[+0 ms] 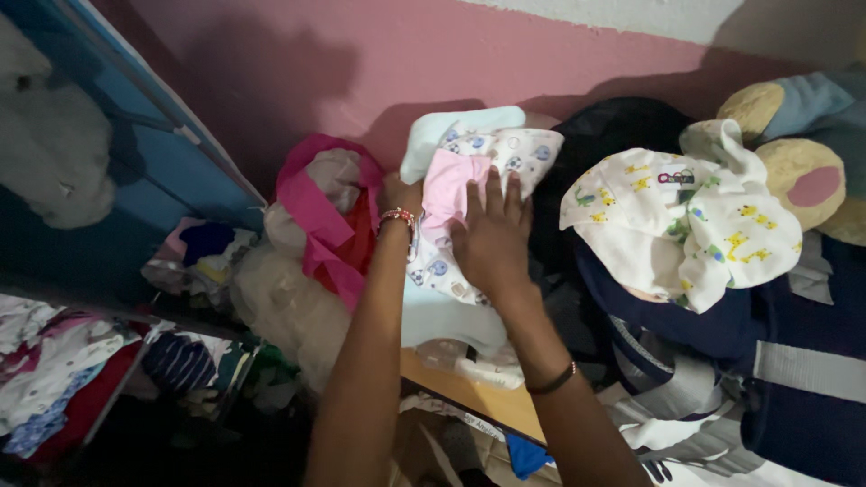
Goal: The person removes toiletries, containers, scissors, a notebook and other small items from a bedroom shelf and places them on a mat on the floor. They then take folded clothes from the shelf compartments and stack them on a pile beside a teddy bear.
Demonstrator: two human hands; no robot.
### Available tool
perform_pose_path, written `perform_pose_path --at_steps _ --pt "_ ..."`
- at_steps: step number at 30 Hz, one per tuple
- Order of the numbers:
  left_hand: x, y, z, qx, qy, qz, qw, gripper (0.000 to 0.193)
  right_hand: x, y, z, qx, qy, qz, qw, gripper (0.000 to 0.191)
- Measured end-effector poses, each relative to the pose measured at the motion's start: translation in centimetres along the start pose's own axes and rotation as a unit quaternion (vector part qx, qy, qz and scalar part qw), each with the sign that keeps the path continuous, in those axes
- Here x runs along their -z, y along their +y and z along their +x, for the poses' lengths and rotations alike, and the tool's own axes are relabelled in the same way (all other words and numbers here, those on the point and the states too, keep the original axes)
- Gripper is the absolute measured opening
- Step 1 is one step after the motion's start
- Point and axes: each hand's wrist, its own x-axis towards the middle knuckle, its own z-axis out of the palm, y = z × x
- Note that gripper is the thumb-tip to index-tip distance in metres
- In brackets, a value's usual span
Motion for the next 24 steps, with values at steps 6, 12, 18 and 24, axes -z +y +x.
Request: perform_pose_path --at_steps 6,12,18,24 --pt "-0.1 -2.4 0.5 0.010 0.032 0.072 0.997 0.049 -3.0 1.8 0.4 0.028 -0.048 0.058 0.997 0.067" --pt "1.0 -2.2 0.6 -0.056 -0.012 -0.058 0.997 0.074 -2.9 1.2 0.3 0.022 -0.058 -0.031 0.998 0.073" --pt "4.1 2.0 -5.7 -0.156 -0.086 -0.120 0.977 0.085 0.5 -0.9 -0.2 -0.010 -0.040 0.067 0.997 0.091" --pt "5.2 2.3 -8.0 -0.122 -0.032 -0.068 0.990 0.083 1.2 -1.6 -1.4 0.068 0.016 0.058 0.996 0.074"
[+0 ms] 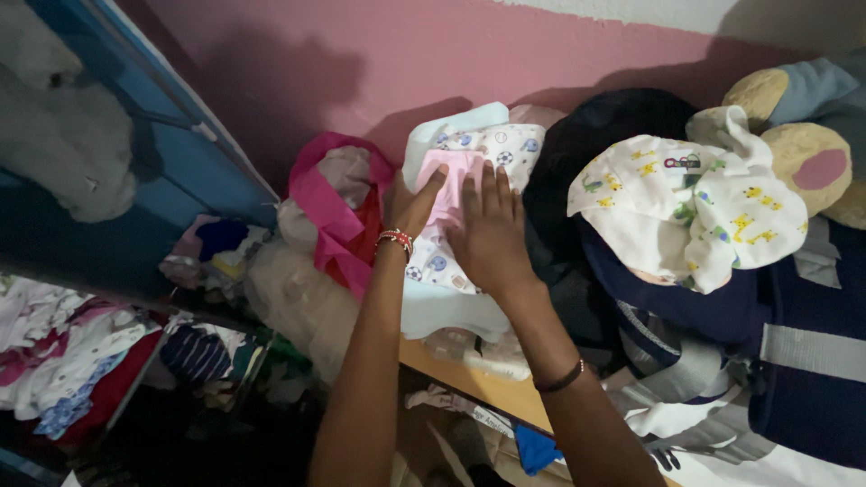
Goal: The person removes toiletries, containers, scissors, a notebook and other small items from a bedroom shelf and places them on a mat on the floor. They then take folded clothes from the shelf compartments and stack them on a pile beside a teddy bear.
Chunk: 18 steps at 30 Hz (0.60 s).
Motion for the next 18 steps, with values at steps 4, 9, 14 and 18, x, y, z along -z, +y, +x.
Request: perform_pose_path --at_steps 4,9,14,18 --pt "0.1 -0.2 -0.8 -0.097 0.029 0.045 0.994 0.093 -1.3 0.7 -0.3 -0.026 -0.037 -0.011 0.999 0.071" --pt "0.0 1.1 -2.3 0.039 0.001 0.188 0.981 0.094 -2.9 1.7 -1.2 -0.019 -0.031 -0.032 0.999 0.071" --pt "0.6 2.8 -3.2 0.024 0.030 0.261 0.965 0.097 -4.7 2.4 -0.7 -0.055 -0.064 -0.032 0.996 0.076" --pt "0.4 3.7 -3.2 0.074 0.018 0.276 0.958 0.097 -6.5 2.5 0.4 -0.098 -0.085 -0.051 0.990 0.076"
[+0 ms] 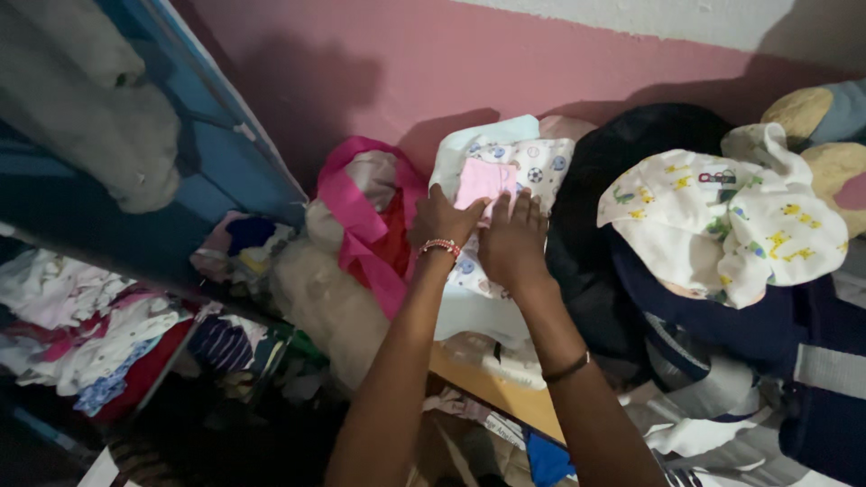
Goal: The person removes toiletries, containers, scissors, a notebook and other small items from a bedroom shelf and places them on a mat on the floor. They then take folded clothes from the shelf compartments and stack them on a pile beside a teddy bear.
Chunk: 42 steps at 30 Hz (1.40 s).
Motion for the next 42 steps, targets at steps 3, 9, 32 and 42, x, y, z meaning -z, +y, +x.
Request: perform_pose_path --at_steps 3,9,32,42 --pt "-0.1 -0.1 0.4 0.002 -0.006 -0.005 1.000 0.098 0.2 -0.1 0.3 -0.028 -0.017 0.025 0.999 0.079" --pt "-1.6 -3.2 2.4 -0.059 0.002 -0.106 0.993 0.081 3.0 -2.1 -0.5 -0.006 0.069 0.090 0.994 0.098" --pt "10.6 -15.5 -2.8 -0.082 0.243 -0.447 0.857 0.035 3.8 -18.0 -2.7 0.212 0.092 0.337 0.913 0.054" --pt "17.1 -28.0 -11.0 -0.034 0.420 -0.452 0.786 0.023 1.7 -29.2 -6.8 0.295 -0.054 0.453 0.840 0.044"
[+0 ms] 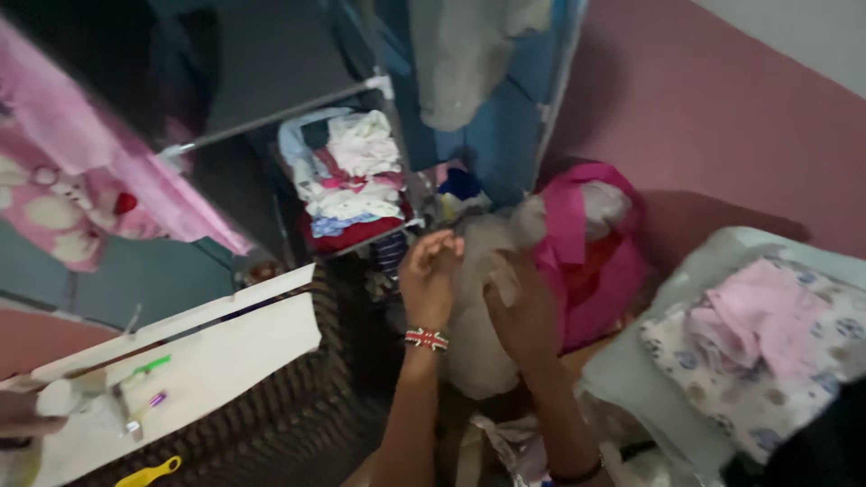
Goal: The person removes toiletries, containers, scissors, a notebook and other small items from a bedroom shelf and places them on a mat on the floor. They then take folded clothes from the shelf compartments and stack them on a pile beside a teddy bear.
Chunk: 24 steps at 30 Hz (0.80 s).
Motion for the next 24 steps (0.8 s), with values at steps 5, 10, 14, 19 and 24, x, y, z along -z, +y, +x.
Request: perform_pose_path --at_steps 5,10,14,19,24 --pt "7.3 -1.4 1.0 -0.019 0.025 0.081 0.996 0.026 -4.2 -2.3 1.5 -0.048 -0.054 0.058 0.996 0.042" --pt "13.3 -2.0 3.5 0.045 0.099 0.121 0.987 0.028 -8.2 -3.8 3.4 -0.047 -0.050 0.094 0.993 0.038" --pt "16.7 -0.9 6.1 0.016 0.132 0.074 0.988 0.023 -12.4 -5.2 5.0 -0.049 -0.028 0.108 0.993 0.030" --pt "20.1 0.4 10.2 0.077 0.171 0.072 0.980 0.019 -17.6 -6.3 7.4 -0.038 -0.033 0.120 0.991 0.031" --pt "22.5 0.0 13.0 -0.091 0.193 0.178 0.961 0.015 -21.5 -6.4 9.0 -0.093 -0.060 0.183 0.977 0.032"
